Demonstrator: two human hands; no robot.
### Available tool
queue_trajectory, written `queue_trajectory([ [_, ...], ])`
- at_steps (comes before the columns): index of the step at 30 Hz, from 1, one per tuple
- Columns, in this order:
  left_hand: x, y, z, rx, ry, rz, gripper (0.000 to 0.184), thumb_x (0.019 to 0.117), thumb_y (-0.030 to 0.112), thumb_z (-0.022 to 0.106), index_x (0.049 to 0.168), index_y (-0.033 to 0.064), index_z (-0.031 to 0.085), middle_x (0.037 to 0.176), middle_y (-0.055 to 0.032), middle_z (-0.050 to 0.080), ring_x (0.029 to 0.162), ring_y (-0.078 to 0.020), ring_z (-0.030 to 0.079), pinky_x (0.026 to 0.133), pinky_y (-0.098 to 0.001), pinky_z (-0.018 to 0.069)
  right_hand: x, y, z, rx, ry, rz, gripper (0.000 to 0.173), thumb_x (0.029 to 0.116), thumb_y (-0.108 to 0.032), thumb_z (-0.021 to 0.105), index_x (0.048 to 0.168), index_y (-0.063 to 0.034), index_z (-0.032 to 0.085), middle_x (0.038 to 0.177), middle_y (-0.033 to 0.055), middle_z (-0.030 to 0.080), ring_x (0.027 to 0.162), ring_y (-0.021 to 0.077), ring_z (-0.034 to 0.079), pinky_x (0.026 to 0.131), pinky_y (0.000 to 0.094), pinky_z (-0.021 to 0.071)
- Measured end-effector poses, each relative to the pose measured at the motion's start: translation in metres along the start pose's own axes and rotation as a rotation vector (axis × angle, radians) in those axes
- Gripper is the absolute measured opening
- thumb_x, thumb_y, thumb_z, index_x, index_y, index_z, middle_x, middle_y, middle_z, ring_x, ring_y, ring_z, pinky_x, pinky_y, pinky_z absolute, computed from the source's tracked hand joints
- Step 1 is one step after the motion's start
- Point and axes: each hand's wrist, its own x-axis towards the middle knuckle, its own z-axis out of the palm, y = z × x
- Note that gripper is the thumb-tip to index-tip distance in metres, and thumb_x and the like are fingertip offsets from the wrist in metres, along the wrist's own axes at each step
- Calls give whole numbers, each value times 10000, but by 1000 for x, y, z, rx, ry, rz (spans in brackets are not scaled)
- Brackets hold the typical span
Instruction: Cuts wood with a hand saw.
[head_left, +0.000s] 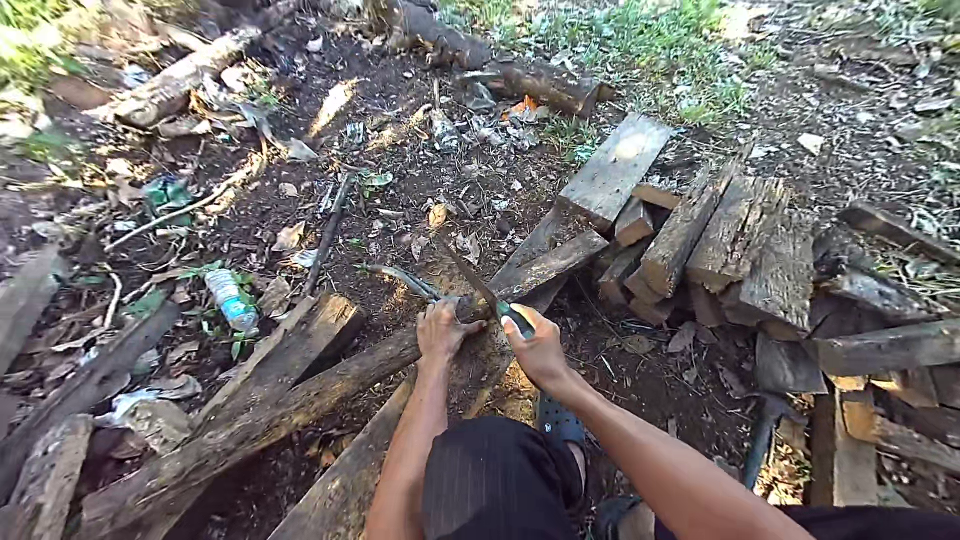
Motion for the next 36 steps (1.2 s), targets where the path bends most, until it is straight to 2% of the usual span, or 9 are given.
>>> queue_trajectory([
  [7, -5, 8, -11, -40, -48, -27, 843, 669, 825, 736, 1301, 269, 710, 1227, -45, 724, 1140, -277, 662, 985, -562, 486, -127, 19, -88, -25, -26, -115, 421, 1001, -310, 658, 1332, -50, 655, 1123, 59, 749, 896, 99, 733, 800, 338, 640],
  [11, -5, 9, -11, -60, -59, -51, 815, 650, 786, 788, 1279, 274, 711, 1212, -50, 723, 1132, -299, 660, 967, -583, 499, -192, 8, -145, 59, -36, -50, 395, 991, -217, 682, 1342, -39, 646, 1010, 57, 754, 638, 101, 687, 558, 323, 626],
  [13, -4, 8, -9, -37, -52, -53, 831, 649, 794, 780, 1293, 274, 706, 1220, -50, 721, 1139, -289, 659, 977, -569, 495, -164, 9, -126, 3, -9, -80, 383, 990, -259, 681, 1319, -63, 674, 1060, 31, 761, 735, 77, 717, 640, 309, 644],
  [15, -4, 9, -7, -25, -53, -55, 833, 663, 792, 773, 1310, 273, 697, 1247, -53, 713, 1168, -285, 650, 1004, -558, 483, -98, 11, -78, -60, -24, -120, 385, 1004, -290, 647, 1319, -70, 675, 1168, 41, 747, 978, 79, 726, 871, 317, 627],
  [19, 0, 7, -10, -15, -65, -69, 832, 668, 810, 744, 1306, 277, 704, 1228, -54, 721, 1166, -280, 653, 1018, -544, 481, 4, -11, -12, -38, -67, 47, 431, 984, -391, 622, 1301, -107, 691, 1079, 76, 754, 974, 155, 724, 903, 394, 591],
  [28, -4, 8, -2, -43, -60, -87, 867, 611, 839, 761, 1291, 303, 707, 1192, -20, 727, 1109, -258, 663, 956, -542, 494, -183, 18, -139, 1, -44, -91, 400, 985, -216, 694, 1333, -26, 649, 1112, 72, 750, 803, 80, 725, 708, 302, 646],
  [30, -4, 7, 2, -24, -47, -74, 872, 613, 848, 751, 1299, 311, 704, 1185, -9, 728, 1095, -245, 665, 934, -525, 506, -152, 15, -118, -18, -19, -109, 379, 984, -236, 691, 1310, -43, 673, 1076, 55, 758, 785, 79, 726, 687, 301, 647],
  [32, -3, 8, 2, -15, -43, -62, 864, 636, 838, 745, 1312, 303, 698, 1185, -26, 731, 1105, -261, 664, 937, -524, 505, -79, 13, -66, -60, -31, -130, 377, 1000, -269, 654, 1302, -45, 678, 1162, 63, 743, 987, 95, 723, 888, 317, 620],
  [36, 4, 5, -5, -23, -74, -70, 841, 646, 836, 736, 1298, 306, 705, 1220, -18, 725, 1147, -251, 655, 995, -531, 485, -9, 1, -13, 12, -36, 1, 429, 973, -337, 660, 1301, -61, 682, 1091, 68, 754, 935, 110, 727, 867, 336, 609],
])
